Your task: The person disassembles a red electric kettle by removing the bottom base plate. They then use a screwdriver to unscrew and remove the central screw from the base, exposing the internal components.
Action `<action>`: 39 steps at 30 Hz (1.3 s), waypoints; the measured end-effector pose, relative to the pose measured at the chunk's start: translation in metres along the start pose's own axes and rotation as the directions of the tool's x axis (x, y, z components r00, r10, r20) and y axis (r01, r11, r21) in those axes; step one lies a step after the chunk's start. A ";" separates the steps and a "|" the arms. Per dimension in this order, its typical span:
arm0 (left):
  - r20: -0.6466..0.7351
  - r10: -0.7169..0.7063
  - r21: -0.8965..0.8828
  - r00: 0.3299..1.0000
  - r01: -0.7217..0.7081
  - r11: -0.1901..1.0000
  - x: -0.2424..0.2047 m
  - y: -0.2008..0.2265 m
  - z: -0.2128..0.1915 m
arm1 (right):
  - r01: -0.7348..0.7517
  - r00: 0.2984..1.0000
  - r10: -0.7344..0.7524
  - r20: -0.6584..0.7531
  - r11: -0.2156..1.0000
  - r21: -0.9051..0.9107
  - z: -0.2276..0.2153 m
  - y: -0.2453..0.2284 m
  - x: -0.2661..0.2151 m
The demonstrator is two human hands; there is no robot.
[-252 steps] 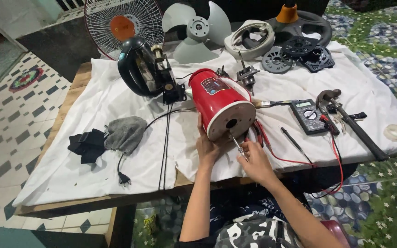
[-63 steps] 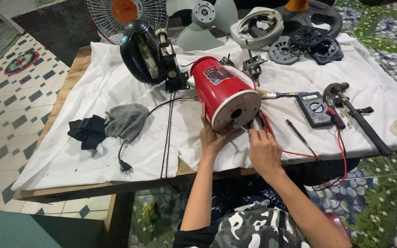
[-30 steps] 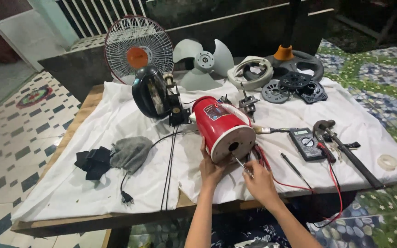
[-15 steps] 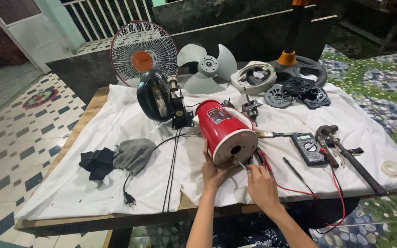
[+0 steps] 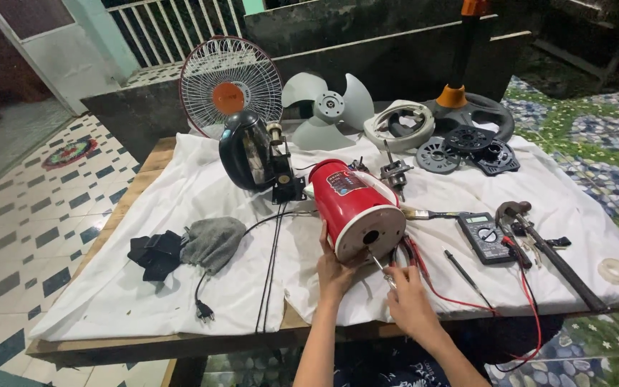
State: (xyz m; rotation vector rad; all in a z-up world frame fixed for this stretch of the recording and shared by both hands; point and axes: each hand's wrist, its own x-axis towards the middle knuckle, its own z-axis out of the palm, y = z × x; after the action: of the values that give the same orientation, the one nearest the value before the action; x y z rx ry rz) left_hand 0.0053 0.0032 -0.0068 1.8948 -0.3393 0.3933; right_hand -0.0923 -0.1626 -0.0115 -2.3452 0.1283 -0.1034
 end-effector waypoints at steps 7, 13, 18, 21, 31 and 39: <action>0.019 -0.106 0.074 0.994 0.105 0.992 0.003 -0.006 0.003 | 0.258 0.858 -0.398 -0.326 0.881 -0.396 0.014 0.019 0.006; 0.021 -0.103 0.054 0.994 0.102 0.993 0.003 -0.004 0.002 | 0.121 0.926 -0.181 -0.330 0.974 -0.193 0.003 0.004 0.014; 0.001 -0.046 0.059 0.999 0.045 0.997 0.001 -0.011 0.004 | -0.071 0.980 0.100 -0.173 0.984 0.166 -0.014 0.003 0.016; 0.005 -0.183 0.071 0.983 0.182 0.981 -0.001 0.011 0.000 | 0.015 0.972 0.009 -0.234 0.995 0.103 0.003 0.022 0.020; 0.000 -0.185 0.054 0.983 0.185 0.981 -0.001 0.023 -0.003 | 0.185 0.816 -0.432 -0.384 0.825 -0.534 0.015 0.017 0.008; -0.010 -0.187 0.023 0.982 0.187 0.982 0.002 0.007 0.002 | -0.133 0.973 0.172 -0.153 0.962 0.237 -0.010 -0.007 0.015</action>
State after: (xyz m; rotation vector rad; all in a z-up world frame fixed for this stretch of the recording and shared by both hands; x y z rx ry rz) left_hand 0.0047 -0.0012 -0.0010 1.9283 -0.1497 0.2798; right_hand -0.0785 -0.1668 0.0011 -2.0889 0.3640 -0.2326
